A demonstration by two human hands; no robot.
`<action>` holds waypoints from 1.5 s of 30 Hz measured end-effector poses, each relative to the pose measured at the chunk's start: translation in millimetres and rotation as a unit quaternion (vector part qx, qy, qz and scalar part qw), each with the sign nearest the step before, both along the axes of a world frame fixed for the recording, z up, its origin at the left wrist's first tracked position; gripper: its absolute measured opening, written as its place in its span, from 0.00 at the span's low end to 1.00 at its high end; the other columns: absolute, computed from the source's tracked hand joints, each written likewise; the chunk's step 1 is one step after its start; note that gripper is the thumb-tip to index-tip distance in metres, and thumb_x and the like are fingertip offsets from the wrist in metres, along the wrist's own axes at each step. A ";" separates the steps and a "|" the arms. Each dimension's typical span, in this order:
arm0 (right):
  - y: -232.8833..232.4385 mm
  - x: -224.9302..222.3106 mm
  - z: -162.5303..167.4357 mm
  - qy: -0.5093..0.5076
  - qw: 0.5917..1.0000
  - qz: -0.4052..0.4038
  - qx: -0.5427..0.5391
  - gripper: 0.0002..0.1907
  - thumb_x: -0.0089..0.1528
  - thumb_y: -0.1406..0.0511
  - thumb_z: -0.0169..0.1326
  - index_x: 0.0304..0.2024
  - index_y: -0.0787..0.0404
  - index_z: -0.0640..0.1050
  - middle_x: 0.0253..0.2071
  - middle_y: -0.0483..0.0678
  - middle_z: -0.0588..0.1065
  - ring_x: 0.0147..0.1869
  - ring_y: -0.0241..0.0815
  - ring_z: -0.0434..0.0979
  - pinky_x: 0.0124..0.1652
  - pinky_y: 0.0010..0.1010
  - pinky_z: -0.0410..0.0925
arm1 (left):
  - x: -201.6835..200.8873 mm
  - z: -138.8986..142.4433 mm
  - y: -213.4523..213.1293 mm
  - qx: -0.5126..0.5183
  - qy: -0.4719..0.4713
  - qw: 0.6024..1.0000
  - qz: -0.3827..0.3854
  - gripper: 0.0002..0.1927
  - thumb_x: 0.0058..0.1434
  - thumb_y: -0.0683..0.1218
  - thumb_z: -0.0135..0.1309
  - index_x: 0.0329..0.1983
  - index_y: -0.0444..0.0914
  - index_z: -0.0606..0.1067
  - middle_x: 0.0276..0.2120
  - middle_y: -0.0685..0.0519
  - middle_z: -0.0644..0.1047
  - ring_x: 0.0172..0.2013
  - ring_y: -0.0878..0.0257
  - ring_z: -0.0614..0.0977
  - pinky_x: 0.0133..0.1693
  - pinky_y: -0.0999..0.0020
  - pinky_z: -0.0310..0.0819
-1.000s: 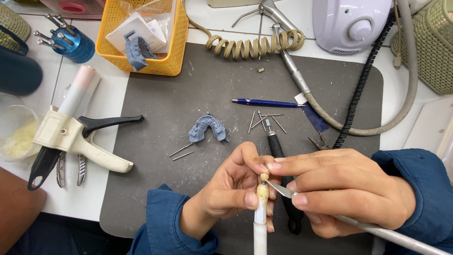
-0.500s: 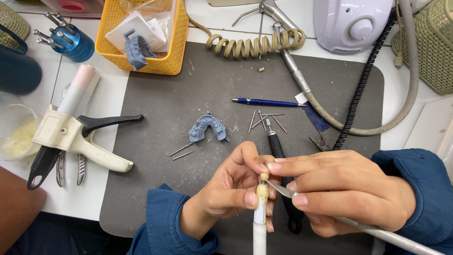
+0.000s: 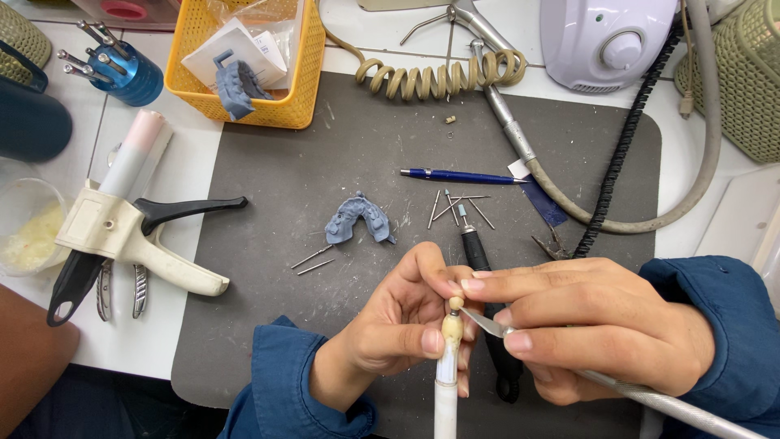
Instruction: The person uses a rotary handpiece to grind and shape a small beige dental prosthesis, then switches to a manual carving tool to refine its surface. The person repeatedly rotates and repositions the prosthesis while working on different areas.
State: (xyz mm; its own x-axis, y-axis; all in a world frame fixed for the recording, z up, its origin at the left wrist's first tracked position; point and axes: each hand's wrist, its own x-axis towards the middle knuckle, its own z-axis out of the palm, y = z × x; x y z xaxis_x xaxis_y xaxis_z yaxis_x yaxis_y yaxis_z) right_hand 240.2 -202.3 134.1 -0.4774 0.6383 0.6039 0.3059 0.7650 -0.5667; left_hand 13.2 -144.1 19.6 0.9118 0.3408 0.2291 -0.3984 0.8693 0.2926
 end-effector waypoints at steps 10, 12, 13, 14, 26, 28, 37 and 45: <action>2.3 -1.2 0.1 0.006 1.000 0.005 0.008 0.23 0.56 0.75 0.66 0.51 0.66 0.72 0.47 0.54 0.75 0.59 0.65 0.80 0.54 0.48 0.78 | 2.7 -1.7 -0.1 0.010 -0.006 1.000 0.014 0.18 0.71 0.37 0.58 0.56 0.38 0.63 0.47 0.44 0.72 0.44 0.58 0.83 0.40 0.54 0.87; 2.7 0.8 1.5 -0.004 1.000 0.023 0.001 0.23 0.56 0.74 0.66 0.51 0.66 0.71 0.48 0.55 0.75 0.59 0.65 0.79 0.54 0.50 0.77 | 1.2 -1.5 0.6 0.011 -0.005 1.000 0.014 0.18 0.70 0.37 0.58 0.56 0.38 0.63 0.48 0.45 0.71 0.44 0.58 0.83 0.40 0.54 0.87; 2.8 1.9 2.1 -0.009 0.999 0.032 -0.003 0.23 0.56 0.74 0.66 0.51 0.66 0.71 0.48 0.55 0.74 0.59 0.66 0.79 0.55 0.51 0.77 | 1.3 -1.3 0.5 0.013 -0.004 1.000 0.016 0.18 0.70 0.37 0.58 0.56 0.38 0.63 0.48 0.45 0.71 0.44 0.59 0.83 0.40 0.55 0.87; 2.9 2.1 1.9 -0.006 1.000 0.030 -0.001 0.23 0.56 0.74 0.66 0.51 0.66 0.71 0.48 0.55 0.74 0.59 0.66 0.79 0.54 0.51 0.77 | 1.7 -1.0 0.4 0.015 -0.004 1.000 0.017 0.18 0.70 0.37 0.58 0.56 0.38 0.63 0.48 0.45 0.71 0.44 0.59 0.83 0.40 0.55 0.87; 0.3 -1.6 -5.5 0.010 1.000 -0.010 0.014 0.21 0.57 0.75 0.64 0.50 0.65 0.72 0.46 0.53 0.75 0.59 0.63 0.80 0.53 0.46 0.79 | 2.3 1.6 0.6 0.018 0.005 1.000 0.020 0.18 0.71 0.38 0.58 0.56 0.39 0.64 0.48 0.45 0.71 0.43 0.59 0.82 0.38 0.58 0.87; 0.4 -1.8 -4.0 0.007 1.000 -0.016 0.005 0.21 0.57 0.75 0.64 0.50 0.64 0.72 0.46 0.52 0.75 0.59 0.63 0.80 0.53 0.46 0.79 | 2.9 1.2 1.1 0.018 0.000 1.000 0.020 0.18 0.71 0.38 0.58 0.57 0.39 0.64 0.47 0.45 0.71 0.43 0.59 0.82 0.38 0.58 0.87; 1.8 -0.1 -4.2 0.009 1.000 0.000 0.008 0.22 0.57 0.75 0.66 0.51 0.65 0.72 0.47 0.53 0.75 0.59 0.64 0.80 0.54 0.47 0.78 | 1.6 3.1 -0.7 0.015 0.010 0.999 0.028 0.19 0.69 0.38 0.61 0.57 0.39 0.65 0.49 0.47 0.70 0.40 0.61 0.81 0.37 0.61 0.85; 1.4 0.6 -6.6 0.009 1.000 0.007 0.012 0.22 0.57 0.74 0.65 0.50 0.66 0.72 0.48 0.54 0.74 0.60 0.65 0.79 0.55 0.51 0.77 | 3.2 1.9 -1.4 0.007 0.009 0.999 0.033 0.20 0.68 0.37 0.62 0.57 0.39 0.65 0.47 0.47 0.70 0.39 0.60 0.81 0.36 0.62 0.85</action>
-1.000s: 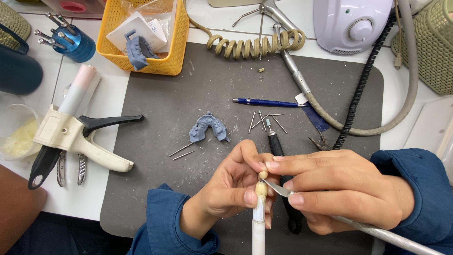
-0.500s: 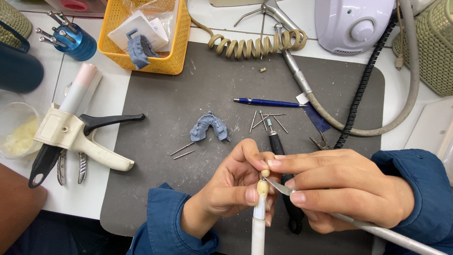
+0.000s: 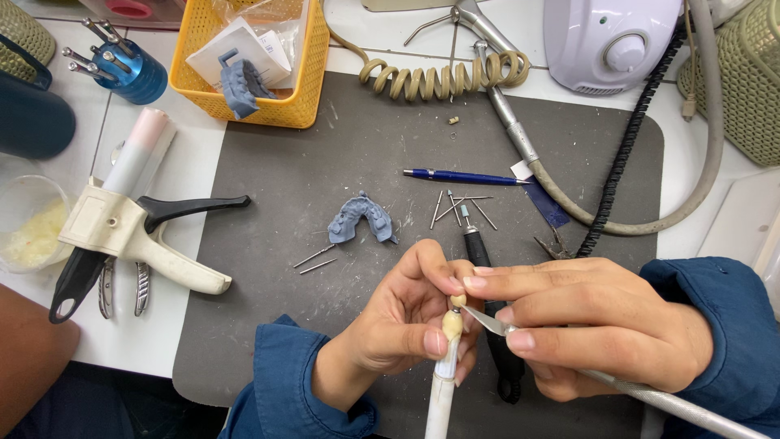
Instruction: The person uses a rotary handpiece to grind and shape a small beige dental prosthesis, then switches to a manual carving tool to refine its surface. The person repeatedly rotates and repositions the prosthesis while working on different areas.
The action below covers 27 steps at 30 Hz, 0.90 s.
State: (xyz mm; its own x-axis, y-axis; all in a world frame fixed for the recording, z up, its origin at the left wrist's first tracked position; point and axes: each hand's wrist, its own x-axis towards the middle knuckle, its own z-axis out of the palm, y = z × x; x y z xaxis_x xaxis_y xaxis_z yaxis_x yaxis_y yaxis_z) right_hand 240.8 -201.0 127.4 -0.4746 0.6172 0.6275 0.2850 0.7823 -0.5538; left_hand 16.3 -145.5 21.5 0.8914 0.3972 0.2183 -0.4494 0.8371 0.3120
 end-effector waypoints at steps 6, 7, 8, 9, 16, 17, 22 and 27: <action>1.4 1.8 -1.1 -0.003 1.000 0.017 0.001 0.22 0.57 0.74 0.65 0.51 0.65 0.71 0.48 0.54 0.74 0.60 0.66 0.78 0.55 0.52 0.77 | 0.3 -0.4 -1.0 0.006 0.003 1.000 0.013 0.20 0.68 0.36 0.61 0.57 0.38 0.66 0.49 0.47 0.69 0.40 0.60 0.81 0.38 0.61 0.84; 1.1 2.7 -1.2 -0.001 1.000 0.019 -0.002 0.22 0.57 0.73 0.65 0.51 0.65 0.71 0.48 0.54 0.74 0.60 0.66 0.78 0.55 0.51 0.77 | 0.5 -0.3 -1.3 0.008 0.002 1.000 0.016 0.20 0.68 0.35 0.61 0.57 0.38 0.66 0.49 0.47 0.69 0.40 0.60 0.81 0.38 0.61 0.84; 1.1 3.2 -1.7 0.000 1.000 0.019 0.000 0.22 0.58 0.73 0.65 0.51 0.65 0.71 0.48 0.54 0.74 0.60 0.66 0.78 0.55 0.51 0.77 | 0.5 0.0 -1.7 0.006 0.002 1.000 0.017 0.19 0.68 0.35 0.61 0.57 0.38 0.66 0.49 0.47 0.69 0.40 0.61 0.81 0.38 0.61 0.85; 1.1 3.4 -2.4 0.001 1.000 0.019 0.001 0.21 0.58 0.73 0.65 0.51 0.65 0.71 0.48 0.54 0.73 0.60 0.66 0.78 0.55 0.50 0.78 | 0.7 0.1 -2.0 0.009 0.002 1.000 0.020 0.20 0.68 0.34 0.60 0.56 0.37 0.66 0.50 0.47 0.69 0.40 0.61 0.81 0.38 0.61 0.85; 0.1 3.6 -2.4 -0.010 1.000 0.016 -0.003 0.22 0.58 0.73 0.66 0.51 0.65 0.71 0.49 0.54 0.74 0.61 0.66 0.78 0.55 0.54 0.76 | 1.5 1.1 -1.1 0.028 0.009 0.999 0.045 0.20 0.66 0.31 0.59 0.55 0.36 0.66 0.52 0.43 0.70 0.38 0.60 0.82 0.37 0.61 0.87; -0.3 4.1 -1.7 -0.009 1.000 0.017 -0.009 0.22 0.58 0.72 0.66 0.51 0.65 0.72 0.49 0.54 0.74 0.61 0.66 0.78 0.55 0.53 0.77 | 1.3 1.3 -1.2 0.030 0.012 0.998 0.048 0.20 0.65 0.31 0.59 0.55 0.36 0.66 0.52 0.43 0.70 0.39 0.59 0.82 0.37 0.61 0.87; -0.7 4.6 -1.2 -0.013 1.000 0.008 -0.011 0.21 0.59 0.73 0.64 0.51 0.66 0.71 0.49 0.55 0.74 0.61 0.66 0.78 0.53 0.47 0.79 | 1.4 2.0 -2.0 0.056 0.038 0.995 0.069 0.20 0.65 0.30 0.60 0.55 0.36 0.66 0.51 0.43 0.70 0.39 0.60 0.82 0.38 0.63 0.88; 0.3 4.5 -2.4 -0.005 1.000 0.009 -0.013 0.20 0.58 0.74 0.63 0.51 0.65 0.72 0.48 0.52 0.74 0.60 0.64 0.79 0.52 0.47 0.79 | -0.7 5.0 0.1 0.089 0.047 0.992 0.079 0.21 0.64 0.30 0.60 0.55 0.37 0.67 0.49 0.45 0.71 0.39 0.59 0.83 0.39 0.66 0.87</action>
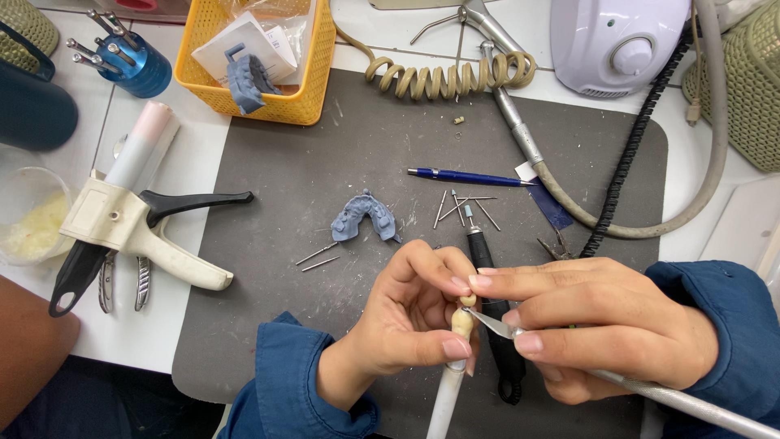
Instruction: The person uses a rotary handpiece to grind and shape a small beige dental prosthesis, then switches to a manual carving tool to refine its surface. The person repeatedly rotates and repositions the prosthesis while working on different areas.
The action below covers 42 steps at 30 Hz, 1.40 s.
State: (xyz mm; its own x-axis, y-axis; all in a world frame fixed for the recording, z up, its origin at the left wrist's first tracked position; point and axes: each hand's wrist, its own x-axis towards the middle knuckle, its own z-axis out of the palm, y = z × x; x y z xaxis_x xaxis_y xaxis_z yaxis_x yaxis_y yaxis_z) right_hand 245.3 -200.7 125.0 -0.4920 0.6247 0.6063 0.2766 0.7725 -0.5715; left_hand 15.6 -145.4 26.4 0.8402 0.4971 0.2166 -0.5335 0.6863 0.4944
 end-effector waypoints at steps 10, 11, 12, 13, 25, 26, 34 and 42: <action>0.3 1.6 7.1 -0.055 0.997 -0.046 0.016 0.18 0.56 0.76 0.61 0.48 0.66 0.74 0.43 0.53 0.76 0.56 0.64 0.82 0.47 0.44 0.79 | 0.4 11.6 -3.5 0.166 0.142 0.966 0.137 0.19 0.66 0.34 0.64 0.53 0.39 0.69 0.46 0.51 0.72 0.42 0.69 0.79 0.48 0.75 0.79; 1.5 2.3 7.6 -0.054 0.998 -0.041 0.012 0.18 0.56 0.76 0.60 0.48 0.66 0.73 0.43 0.53 0.76 0.56 0.64 0.81 0.47 0.44 0.79 | 0.8 12.7 -3.2 0.171 0.146 0.964 0.141 0.20 0.66 0.34 0.64 0.54 0.39 0.69 0.46 0.51 0.72 0.41 0.69 0.79 0.48 0.75 0.79; 2.3 3.1 8.0 -0.054 0.998 -0.038 0.008 0.18 0.56 0.76 0.60 0.48 0.67 0.73 0.43 0.53 0.75 0.56 0.65 0.81 0.47 0.43 0.79 | 1.3 13.7 -3.0 0.175 0.151 0.962 0.145 0.20 0.66 0.34 0.64 0.55 0.39 0.69 0.45 0.51 0.72 0.41 0.69 0.79 0.48 0.75 0.79; 3.0 3.7 8.4 -0.053 0.998 -0.034 0.003 0.18 0.56 0.76 0.60 0.48 0.67 0.73 0.42 0.53 0.75 0.56 0.65 0.81 0.46 0.42 0.79 | 1.2 14.6 -2.6 0.177 0.153 0.961 0.146 0.20 0.66 0.34 0.64 0.55 0.39 0.70 0.45 0.51 0.72 0.41 0.69 0.79 0.48 0.75 0.79; 4.4 3.8 10.4 -0.062 0.997 -0.040 0.005 0.19 0.55 0.76 0.60 0.48 0.68 0.73 0.43 0.55 0.75 0.55 0.65 0.82 0.47 0.44 0.79 | 1.7 16.2 -2.0 0.178 0.158 0.959 0.151 0.20 0.65 0.34 0.64 0.55 0.38 0.71 0.45 0.51 0.72 0.40 0.70 0.79 0.45 0.77 0.78; 4.8 3.5 10.4 -0.063 0.997 -0.039 0.006 0.19 0.56 0.76 0.60 0.48 0.68 0.73 0.43 0.55 0.75 0.55 0.65 0.82 0.47 0.43 0.79 | 2.1 15.9 -1.8 0.176 0.159 0.960 0.152 0.20 0.65 0.34 0.64 0.55 0.38 0.71 0.45 0.51 0.72 0.39 0.70 0.79 0.44 0.77 0.78; 3.4 4.4 10.2 -0.058 0.998 -0.035 0.000 0.19 0.56 0.75 0.61 0.49 0.68 0.73 0.43 0.54 0.75 0.56 0.65 0.81 0.45 0.41 0.79 | 2.2 15.2 -1.7 0.183 0.155 0.958 0.156 0.19 0.66 0.34 0.64 0.55 0.38 0.71 0.45 0.51 0.72 0.40 0.70 0.79 0.44 0.76 0.79; 3.5 5.1 9.5 -0.059 0.998 -0.025 -0.010 0.19 0.57 0.76 0.61 0.50 0.67 0.73 0.44 0.55 0.75 0.57 0.66 0.82 0.41 0.36 0.79 | 2.0 14.3 -1.9 0.177 0.153 0.960 0.153 0.19 0.66 0.35 0.64 0.56 0.38 0.71 0.45 0.51 0.73 0.40 0.70 0.79 0.46 0.76 0.80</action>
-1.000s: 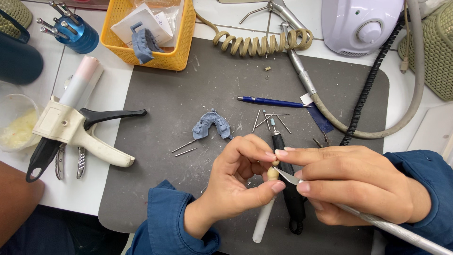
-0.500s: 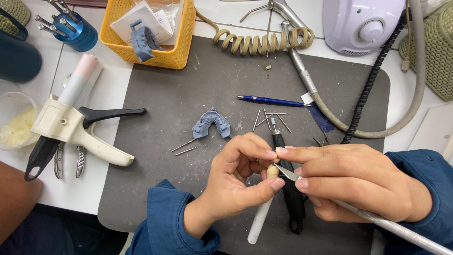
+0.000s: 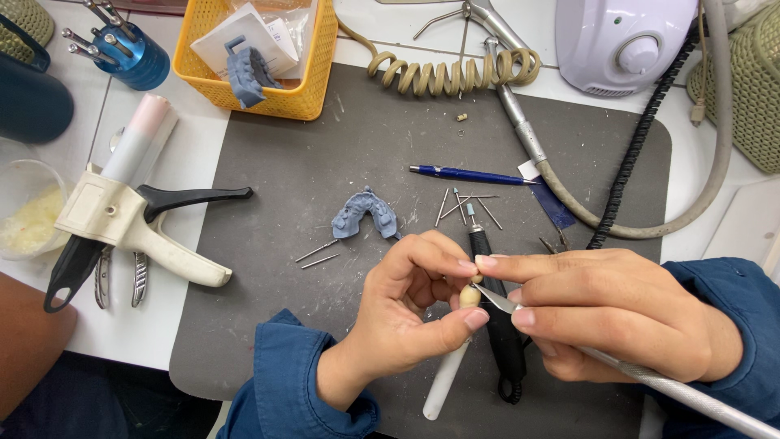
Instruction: The person uses a rotary handpiece to grind and shape a small beige dental prosthesis, then switches to a manual carving tool to refine its surface. The person repeatedly rotates and repositions the prosthesis while working on different areas.
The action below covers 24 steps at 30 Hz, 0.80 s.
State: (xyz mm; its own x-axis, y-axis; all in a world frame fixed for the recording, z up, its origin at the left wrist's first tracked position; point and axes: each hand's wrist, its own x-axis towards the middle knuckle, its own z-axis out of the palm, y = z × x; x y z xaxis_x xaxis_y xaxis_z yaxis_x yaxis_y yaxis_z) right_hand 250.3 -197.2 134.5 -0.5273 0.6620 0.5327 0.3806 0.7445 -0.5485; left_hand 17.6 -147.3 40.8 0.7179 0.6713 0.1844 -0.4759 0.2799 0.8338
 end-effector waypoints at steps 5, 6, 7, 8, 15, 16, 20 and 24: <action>-2.2 4.3 -4.4 0.007 1.000 0.002 0.005 0.19 0.57 0.76 0.60 0.50 0.67 0.72 0.44 0.54 0.75 0.57 0.65 0.82 0.42 0.36 0.79 | -0.5 0.1 1.0 -0.028 -0.003 0.999 -0.015 0.18 0.65 0.34 0.63 0.54 0.37 0.70 0.46 0.50 0.73 0.40 0.68 0.80 0.44 0.75 0.81; -3.6 5.3 -5.2 0.005 1.000 -0.001 0.003 0.19 0.57 0.76 0.60 0.50 0.67 0.72 0.45 0.55 0.75 0.57 0.65 0.82 0.41 0.36 0.79 | -0.4 0.1 1.8 -0.035 -0.002 0.999 -0.018 0.17 0.65 0.34 0.62 0.53 0.36 0.70 0.46 0.49 0.74 0.39 0.68 0.80 0.42 0.75 0.82; -5.5 5.6 -5.8 0.002 1.000 -0.004 0.001 0.19 0.57 0.75 0.60 0.50 0.67 0.73 0.45 0.55 0.75 0.57 0.65 0.82 0.41 0.35 0.79 | -0.5 0.2 1.9 -0.048 -0.004 0.999 -0.024 0.17 0.65 0.34 0.61 0.53 0.36 0.70 0.47 0.48 0.73 0.41 0.66 0.81 0.42 0.72 0.83; -7.6 5.5 -6.3 0.008 1.000 -0.017 0.001 0.19 0.57 0.75 0.61 0.50 0.66 0.73 0.45 0.54 0.75 0.57 0.63 0.82 0.41 0.35 0.79 | -0.6 0.4 1.6 -0.062 -0.007 0.998 -0.030 0.17 0.65 0.33 0.61 0.53 0.35 0.70 0.47 0.47 0.73 0.42 0.65 0.81 0.42 0.69 0.85; 0.6 -10.1 -29.3 0.058 0.982 -0.181 0.012 0.18 0.58 0.77 0.60 0.50 0.62 0.73 0.44 0.52 0.76 0.52 0.54 0.84 0.47 0.37 0.79 | 1.1 -3.9 8.7 -0.120 -0.080 0.988 -0.060 0.16 0.68 0.33 0.55 0.56 0.34 0.66 0.50 0.43 0.73 0.43 0.59 0.83 0.47 0.59 0.88; 6.3 -12.3 -36.8 0.057 0.976 -0.207 0.023 0.19 0.58 0.78 0.60 0.50 0.63 0.73 0.44 0.52 0.76 0.51 0.52 0.84 0.48 0.38 0.79 | 1.2 -4.8 10.4 -0.117 -0.081 0.988 -0.055 0.16 0.69 0.33 0.55 0.56 0.35 0.66 0.50 0.43 0.73 0.43 0.59 0.83 0.48 0.58 0.88; 23.1 -18.6 -66.4 -0.125 0.966 -0.224 0.037 0.18 0.55 0.71 0.63 0.48 0.61 0.77 0.45 0.50 0.76 0.55 0.55 0.81 0.48 0.42 0.75 | 0.9 -7.3 16.9 -0.098 -0.080 0.992 -0.020 0.15 0.70 0.34 0.54 0.56 0.35 0.66 0.50 0.42 0.74 0.43 0.57 0.83 0.51 0.53 0.86; 23.8 -33.5 -87.1 -0.162 0.971 -0.174 0.034 0.20 0.54 0.66 0.59 0.48 0.65 0.76 0.54 0.54 0.75 0.61 0.57 0.76 0.53 0.47 0.71 | -2.6 -8.8 23.6 -0.114 -0.069 0.991 0.008 0.19 0.69 0.34 0.54 0.61 0.34 0.65 0.48 0.42 0.74 0.46 0.53 0.83 0.51 0.51 0.86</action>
